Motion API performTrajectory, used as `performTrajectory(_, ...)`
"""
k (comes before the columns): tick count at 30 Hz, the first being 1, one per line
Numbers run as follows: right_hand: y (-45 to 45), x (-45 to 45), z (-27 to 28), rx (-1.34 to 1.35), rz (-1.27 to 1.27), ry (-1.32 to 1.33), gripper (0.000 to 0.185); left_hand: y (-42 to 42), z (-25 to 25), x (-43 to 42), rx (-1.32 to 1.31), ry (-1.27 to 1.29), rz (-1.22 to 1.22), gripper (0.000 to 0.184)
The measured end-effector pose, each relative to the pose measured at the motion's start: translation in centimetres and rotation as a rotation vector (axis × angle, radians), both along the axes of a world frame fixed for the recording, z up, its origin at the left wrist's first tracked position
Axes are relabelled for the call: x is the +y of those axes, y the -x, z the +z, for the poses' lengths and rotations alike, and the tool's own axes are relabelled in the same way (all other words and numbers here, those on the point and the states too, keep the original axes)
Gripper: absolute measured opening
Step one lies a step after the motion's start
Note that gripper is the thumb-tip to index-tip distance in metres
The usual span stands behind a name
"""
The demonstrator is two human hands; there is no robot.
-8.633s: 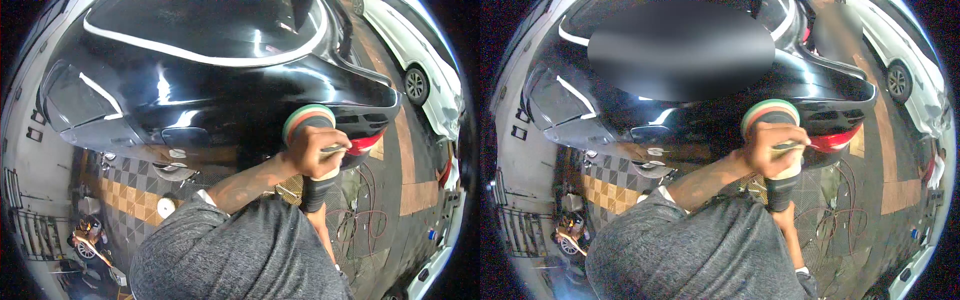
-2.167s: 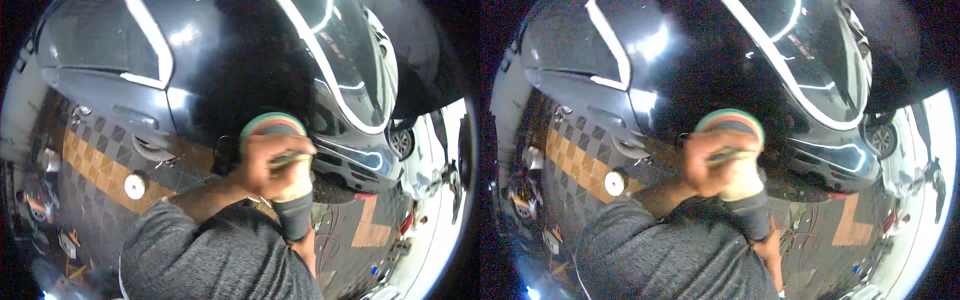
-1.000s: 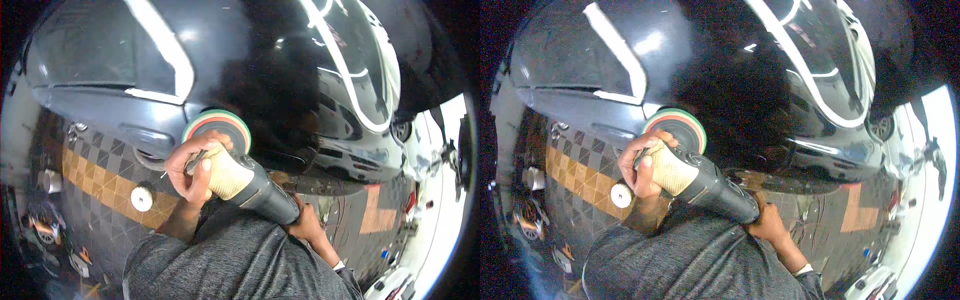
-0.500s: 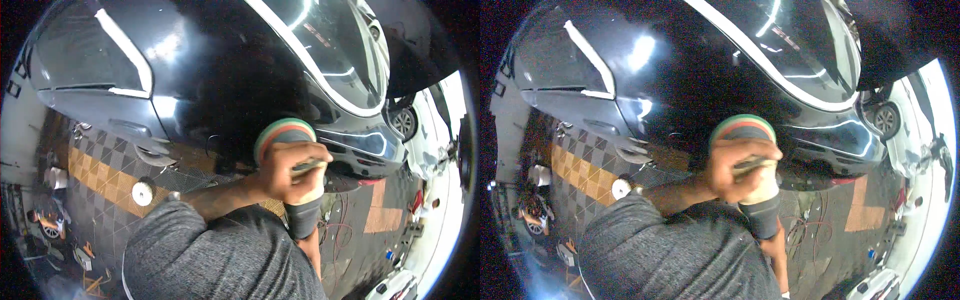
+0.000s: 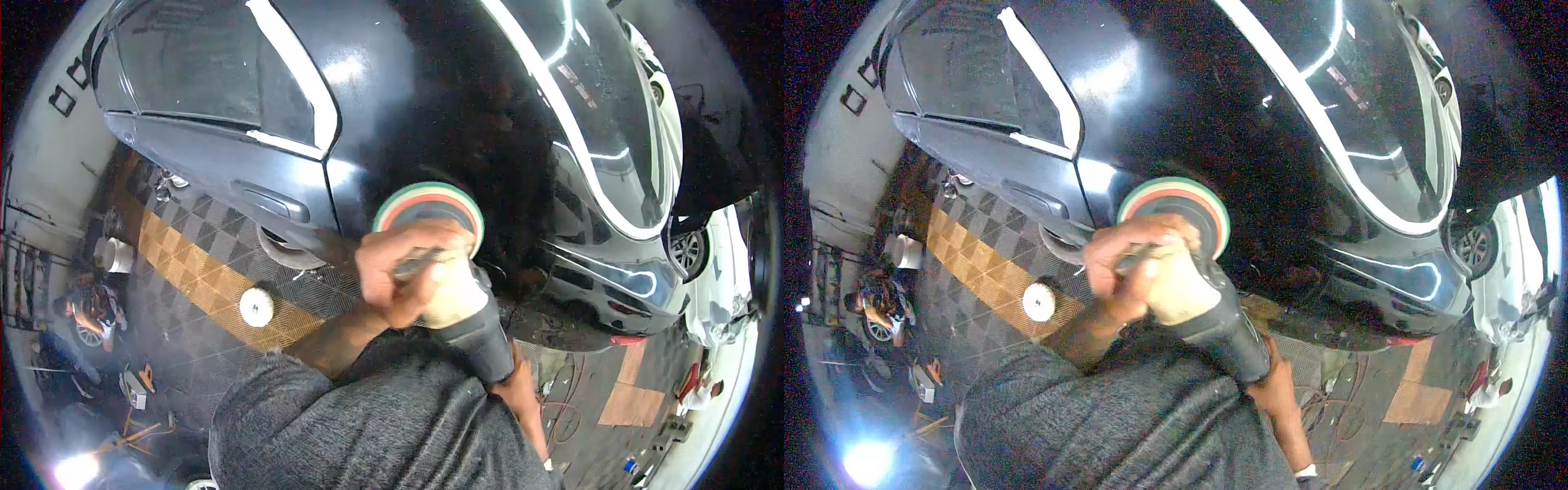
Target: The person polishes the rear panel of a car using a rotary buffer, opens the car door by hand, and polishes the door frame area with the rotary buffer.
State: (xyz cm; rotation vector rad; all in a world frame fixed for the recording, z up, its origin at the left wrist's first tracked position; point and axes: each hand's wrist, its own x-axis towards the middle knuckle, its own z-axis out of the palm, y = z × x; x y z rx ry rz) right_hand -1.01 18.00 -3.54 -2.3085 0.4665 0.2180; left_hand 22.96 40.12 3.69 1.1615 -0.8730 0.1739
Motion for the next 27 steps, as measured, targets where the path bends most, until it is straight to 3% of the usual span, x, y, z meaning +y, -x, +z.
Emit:
performTrajectory(4, -4.0, 2.0, 0.4, 0.104, 0.032, 0.107, 0.093, -1.7, -1.7, 3.8, 0.051, 0.155, 0.149, 0.032)
performTrajectory(7, -5.7, 3.2, 0.7, 0.131, 0.142, -0.015, 0.096, -2.2, -0.4, 5.2, 0.095, 0.160, 0.219, 0.033)
performTrajectory(10, -5.6, 3.2, 0.3, -0.060, 0.184, -0.073, 0.093, -1.4, 0.6, 4.4, 0.163, 0.212, 0.180, 0.030)
performTrajectory(12, -3.7, 2.3, -0.5, -0.070, 0.134, -0.028, 0.091, -1.3, 0.2, 3.9, 0.124, 0.101, 0.052, 0.030)
performTrajectory(15, -1.2, 0.9, -0.1, -0.031, 0.051, -0.078, 0.088, 0.6, 0.2, 0.1, 0.096, 0.052, 0.043, 0.037)
performTrajectory(19, 3.3, -1.1, -0.9, -0.055, -0.077, -0.179, 0.085, 3.0, 0.7, -5.5, 0.100, 0.043, -0.122, 0.027)
performTrajectory(23, 7.8, -2.5, -1.8, -0.151, -0.144, -0.161, 0.080, 4.9, 0.9, -11.5, -0.075, -0.102, -0.156, 0.026)
performTrajectory(25, 9.5, -3.1, -3.0, -0.185, -0.308, -0.250, 0.074, 5.8, 2.2, -15.4, -0.265, -0.141, -0.162, 0.023)
performTrajectory(27, 11.1, -3.6, -4.0, -0.117, -0.478, -0.366, 0.062, 7.8, 2.8, -19.2, -0.190, -0.147, -0.281, 0.021)
